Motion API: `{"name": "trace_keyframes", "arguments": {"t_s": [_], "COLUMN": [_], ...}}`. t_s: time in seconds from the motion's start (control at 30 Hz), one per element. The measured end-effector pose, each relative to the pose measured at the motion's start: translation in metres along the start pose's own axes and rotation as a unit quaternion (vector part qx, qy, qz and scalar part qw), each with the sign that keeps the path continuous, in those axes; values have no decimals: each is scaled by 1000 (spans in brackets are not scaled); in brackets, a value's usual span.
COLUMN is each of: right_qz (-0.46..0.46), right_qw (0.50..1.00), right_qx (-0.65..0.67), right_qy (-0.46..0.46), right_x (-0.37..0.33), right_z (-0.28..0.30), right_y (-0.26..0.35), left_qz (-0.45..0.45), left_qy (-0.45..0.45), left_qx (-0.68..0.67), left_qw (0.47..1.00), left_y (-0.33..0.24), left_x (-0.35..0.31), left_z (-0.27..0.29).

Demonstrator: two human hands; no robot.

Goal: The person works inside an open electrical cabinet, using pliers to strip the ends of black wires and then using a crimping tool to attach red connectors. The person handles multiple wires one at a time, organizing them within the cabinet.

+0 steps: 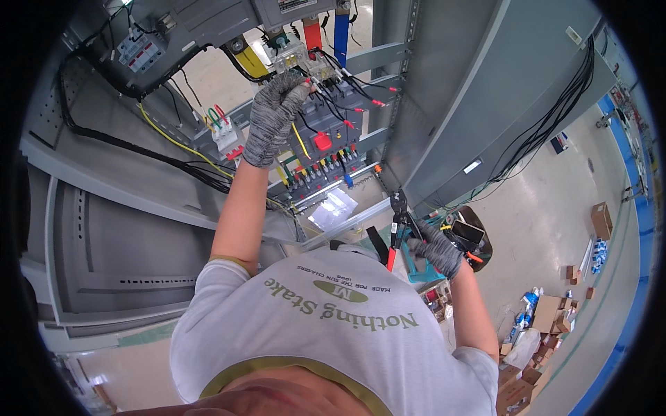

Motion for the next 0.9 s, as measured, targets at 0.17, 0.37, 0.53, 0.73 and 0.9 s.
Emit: {"name": "trace_keyframes", "arguments": {"t_s": [0.17,0.37,0.53,0.73,0.9], "right_qz": [0,172,334,306,323], "right_qw": [974,965,774,695,693], "right_qx": [191,-200,-515,-629,-628], "right_qy": [124,17,-157,-168,-147], "right_x": [-14,10,37,74,80], "right_z": [-38,-12,-33,-41,-45], "right_y": [-13,48,204,237,243], "left_qz": [12,-23,-40,-62,-95], "left_qy": [-16,-12,-16,-42,-42], "left_qx": [15,-2,-11,-40,15], "left_qw": [1000,1000,999,996,994], "left_y": [1,4,8,5,7], "left_x": [0,-2,-5,-8,-9], "left_z": [1,1,8,9,16]}}
Point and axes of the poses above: each hand's wrist, its own x-axis towards the middle knuckle, its own z-axis out of the back of the hand, y = z × x, the point moved 2 cm from there along x, towards the middle knuckle, and after that the axes turned 4 degrees about z, right-handed, at the moved point
